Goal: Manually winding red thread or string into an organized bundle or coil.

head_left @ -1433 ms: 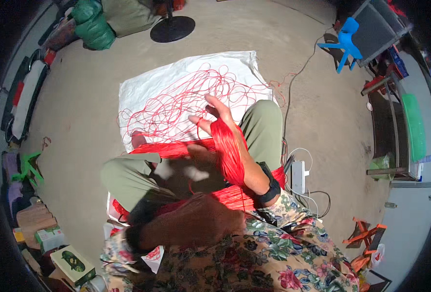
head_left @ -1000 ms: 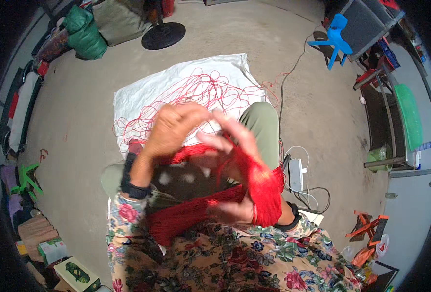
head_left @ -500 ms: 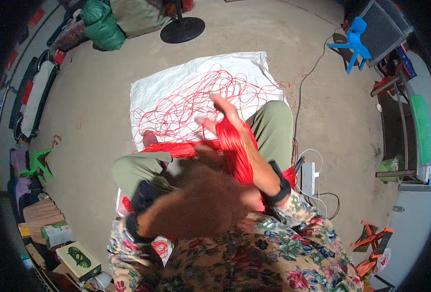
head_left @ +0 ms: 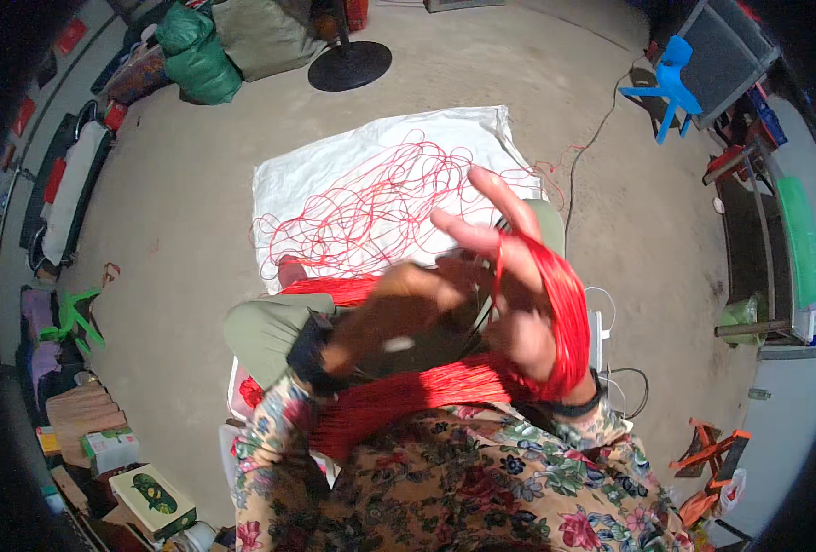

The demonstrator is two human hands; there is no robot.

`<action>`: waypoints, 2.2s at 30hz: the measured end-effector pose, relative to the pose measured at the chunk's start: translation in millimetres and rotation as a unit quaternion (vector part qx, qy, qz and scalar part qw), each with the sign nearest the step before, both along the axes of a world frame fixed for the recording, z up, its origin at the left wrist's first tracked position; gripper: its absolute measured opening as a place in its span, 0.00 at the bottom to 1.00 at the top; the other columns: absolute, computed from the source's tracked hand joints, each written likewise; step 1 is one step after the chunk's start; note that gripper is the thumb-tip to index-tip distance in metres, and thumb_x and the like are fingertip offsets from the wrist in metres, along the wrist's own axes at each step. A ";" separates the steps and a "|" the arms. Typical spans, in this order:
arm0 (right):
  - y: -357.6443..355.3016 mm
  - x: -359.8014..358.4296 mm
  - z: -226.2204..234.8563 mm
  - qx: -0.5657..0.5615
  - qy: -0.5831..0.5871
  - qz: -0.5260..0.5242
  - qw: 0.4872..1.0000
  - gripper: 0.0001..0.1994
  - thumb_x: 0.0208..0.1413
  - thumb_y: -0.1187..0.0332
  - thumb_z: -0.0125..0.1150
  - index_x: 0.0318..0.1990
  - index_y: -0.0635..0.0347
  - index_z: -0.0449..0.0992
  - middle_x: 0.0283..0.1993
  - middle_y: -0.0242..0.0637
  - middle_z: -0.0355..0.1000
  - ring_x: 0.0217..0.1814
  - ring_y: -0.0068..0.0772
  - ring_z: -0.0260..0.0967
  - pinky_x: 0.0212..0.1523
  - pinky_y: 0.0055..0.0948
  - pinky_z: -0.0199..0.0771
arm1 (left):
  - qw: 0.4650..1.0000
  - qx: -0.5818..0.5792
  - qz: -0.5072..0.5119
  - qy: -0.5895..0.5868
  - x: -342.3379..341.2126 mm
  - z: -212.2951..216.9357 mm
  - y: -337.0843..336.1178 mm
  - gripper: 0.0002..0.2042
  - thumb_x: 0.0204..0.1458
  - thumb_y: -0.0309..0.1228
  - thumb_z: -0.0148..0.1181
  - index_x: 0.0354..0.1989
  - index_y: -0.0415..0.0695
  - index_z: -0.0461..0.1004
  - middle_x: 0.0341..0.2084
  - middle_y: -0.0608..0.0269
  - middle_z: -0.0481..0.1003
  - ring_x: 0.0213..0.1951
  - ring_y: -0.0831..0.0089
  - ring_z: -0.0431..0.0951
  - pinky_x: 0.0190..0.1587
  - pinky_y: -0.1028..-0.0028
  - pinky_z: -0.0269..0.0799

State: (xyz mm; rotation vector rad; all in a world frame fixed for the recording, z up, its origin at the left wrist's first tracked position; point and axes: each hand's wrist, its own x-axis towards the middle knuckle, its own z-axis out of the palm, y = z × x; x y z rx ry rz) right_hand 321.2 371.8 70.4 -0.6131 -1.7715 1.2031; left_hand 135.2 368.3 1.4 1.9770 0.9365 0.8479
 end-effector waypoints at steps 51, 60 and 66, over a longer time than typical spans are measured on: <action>23.1 -46.6 -28.0 0.126 0.075 0.011 0.989 0.34 0.48 0.64 0.71 0.63 0.57 0.65 0.68 0.53 0.53 0.66 0.49 0.61 0.60 0.43 0.67 | 0.994 -0.020 -0.038 0.100 32.4 -21.0 -63.1 0.11 0.53 0.33 0.59 0.41 0.41 0.76 0.33 0.61 0.77 0.33 0.65 0.76 0.33 0.66 0.71; 25.4 -29.2 -59.0 -0.016 0.021 -0.016 1.000 0.41 0.51 0.68 0.69 0.69 0.63 0.52 0.64 0.47 0.59 0.63 0.35 0.65 0.59 0.32 0.67 | 0.929 0.074 -0.163 0.324 10.3 87.6 -95.7 0.13 0.51 0.37 0.57 0.41 0.45 0.78 0.36 0.59 0.79 0.39 0.59 0.80 0.42 0.62 0.73; -17.8 -20.4 -58.9 -0.003 0.026 0.059 0.998 0.45 0.47 0.69 0.72 0.70 0.62 0.49 0.63 0.43 0.60 0.57 0.34 0.66 0.58 0.32 0.67 | 0.965 0.154 0.125 0.175 -22.2 95.5 -11.2 0.05 0.51 0.26 0.61 0.34 0.39 0.80 0.26 0.58 0.80 0.26 0.68 0.79 0.29 0.69 0.71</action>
